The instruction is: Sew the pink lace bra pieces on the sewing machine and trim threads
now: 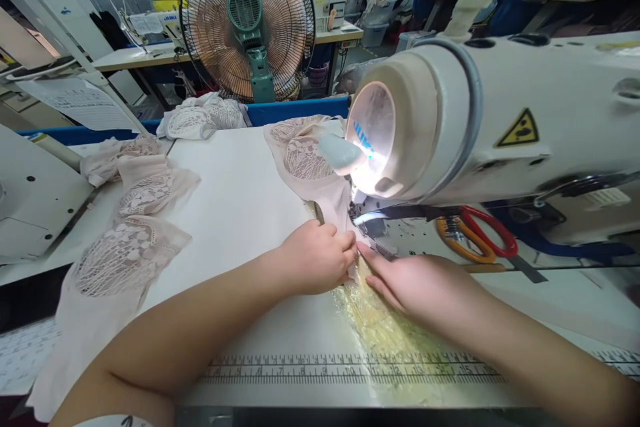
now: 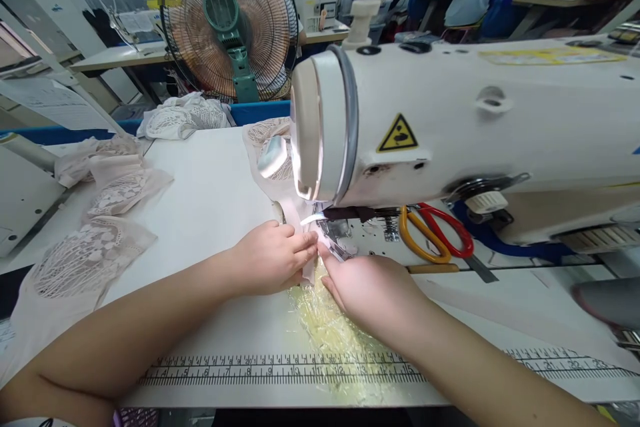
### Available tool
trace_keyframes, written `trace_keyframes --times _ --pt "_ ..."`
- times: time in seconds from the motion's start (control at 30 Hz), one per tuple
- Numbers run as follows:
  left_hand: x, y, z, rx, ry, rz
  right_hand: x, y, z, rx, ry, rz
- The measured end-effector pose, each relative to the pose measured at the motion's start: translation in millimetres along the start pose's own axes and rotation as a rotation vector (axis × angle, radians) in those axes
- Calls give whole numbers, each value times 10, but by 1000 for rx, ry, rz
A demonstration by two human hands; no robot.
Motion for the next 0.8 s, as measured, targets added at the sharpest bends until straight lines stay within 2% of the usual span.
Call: trace_keyframes --times 0.13,0.3,0.47,0.53,0.63,0.8 --pt "-69 -45 -8 23 32 -6 -46 28 -42 -10 -8 -10" --pt "-168 -98 -23 29 80 -11 -80 56 -110 46 -32 -30" --pt "-276 -116 -46 -29 136 -1 -115 38 -93 -7 -62 -12" --pt "-321 -109 -50 -67 179 14 -136 10 -47 15 -59 -7" --pt "-391 -95 -41 -117 273 45 -184 -70 43 178 -15 -8" --pt "-569 -114 -11 -97 511 129 -227 -241 173 595 -5 -9"
Point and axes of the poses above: each hand's wrist, its own z-axis away from the middle knuckle, its own y-axis out of the back of the hand, x = y × z, the point moved 5 cm from there along -z, towards the middle knuckle
